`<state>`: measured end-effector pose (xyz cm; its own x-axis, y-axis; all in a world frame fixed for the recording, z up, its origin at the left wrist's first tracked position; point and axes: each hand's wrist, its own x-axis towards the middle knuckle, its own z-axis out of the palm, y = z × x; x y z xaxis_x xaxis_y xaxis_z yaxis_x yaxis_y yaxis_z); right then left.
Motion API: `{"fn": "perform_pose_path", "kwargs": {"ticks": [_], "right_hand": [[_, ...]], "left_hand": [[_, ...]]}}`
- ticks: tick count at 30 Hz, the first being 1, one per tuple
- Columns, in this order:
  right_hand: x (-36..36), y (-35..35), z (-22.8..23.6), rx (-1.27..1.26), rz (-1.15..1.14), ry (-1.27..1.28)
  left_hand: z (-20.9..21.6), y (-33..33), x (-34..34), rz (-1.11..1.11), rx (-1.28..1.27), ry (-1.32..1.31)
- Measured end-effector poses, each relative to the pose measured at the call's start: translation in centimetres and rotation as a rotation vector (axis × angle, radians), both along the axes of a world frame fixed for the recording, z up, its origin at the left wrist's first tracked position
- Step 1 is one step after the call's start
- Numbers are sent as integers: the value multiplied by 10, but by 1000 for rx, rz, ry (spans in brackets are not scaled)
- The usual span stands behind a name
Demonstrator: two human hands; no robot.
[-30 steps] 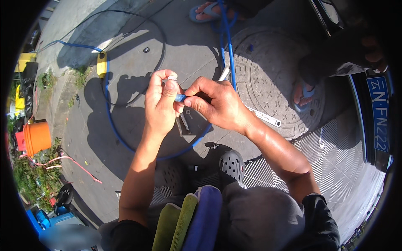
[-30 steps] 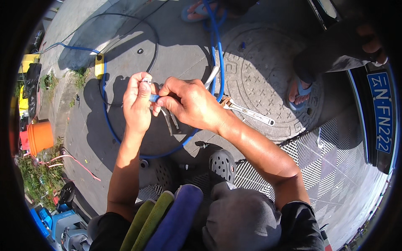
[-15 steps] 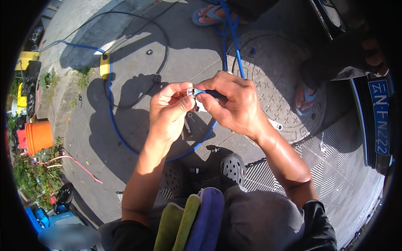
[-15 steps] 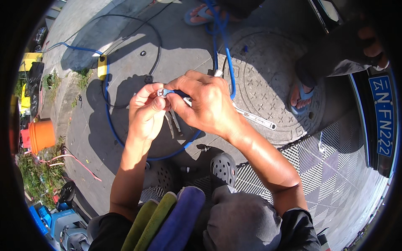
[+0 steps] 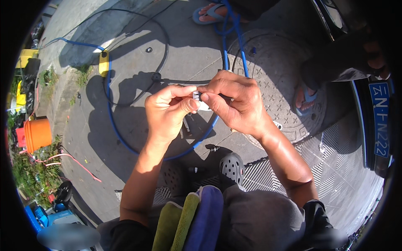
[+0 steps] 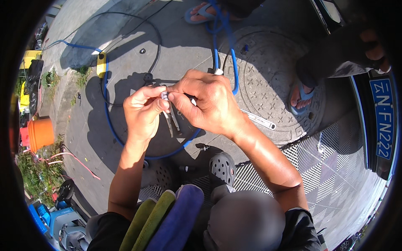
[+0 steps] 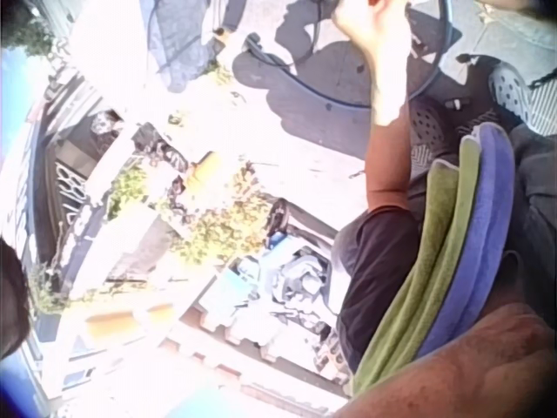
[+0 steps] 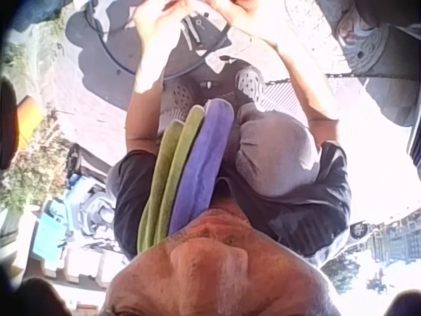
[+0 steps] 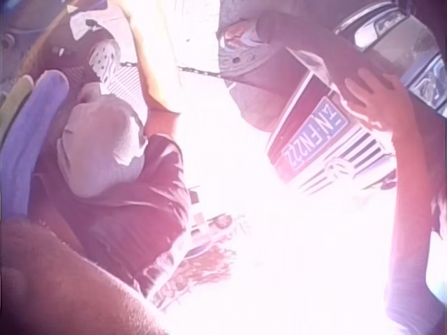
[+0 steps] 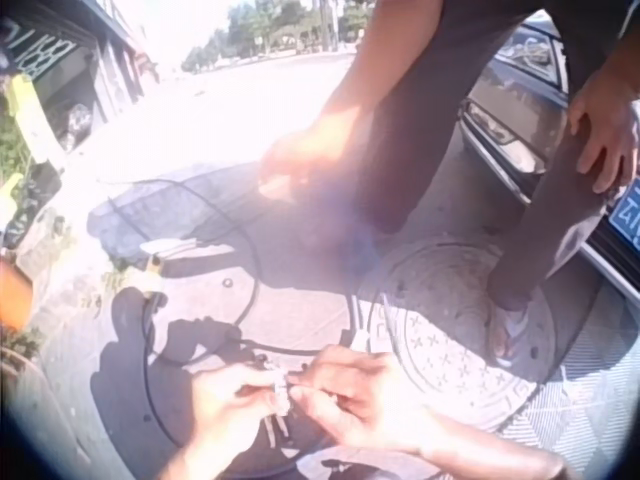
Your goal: The person sits on the ground and assembles a blue hose with a white spray gun. They wrap white tape around a metal fitting, attach it to the hose, and use pliers to tighten the connection. Another person assists by handing over tools.
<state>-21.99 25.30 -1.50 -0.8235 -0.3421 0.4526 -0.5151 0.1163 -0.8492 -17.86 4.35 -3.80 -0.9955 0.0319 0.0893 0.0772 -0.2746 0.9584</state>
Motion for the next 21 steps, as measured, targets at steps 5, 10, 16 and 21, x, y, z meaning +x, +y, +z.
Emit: {"fn": "perform_pose_path", "kwargs": {"ticks": [5,10,16,21], "right_hand": [[-2,1,12,-78,106,-573],[-6,3,8,-355,251,-751],[-5,5,6,-257,234,-714],[6,6,5,-138,149,-586]], "left_hand": [[6,8,2,10,-40,53],[13,11,4,29,-187,153],[9,10,4,64,-273,167],[12,4,-5,36,-299,171]]}}
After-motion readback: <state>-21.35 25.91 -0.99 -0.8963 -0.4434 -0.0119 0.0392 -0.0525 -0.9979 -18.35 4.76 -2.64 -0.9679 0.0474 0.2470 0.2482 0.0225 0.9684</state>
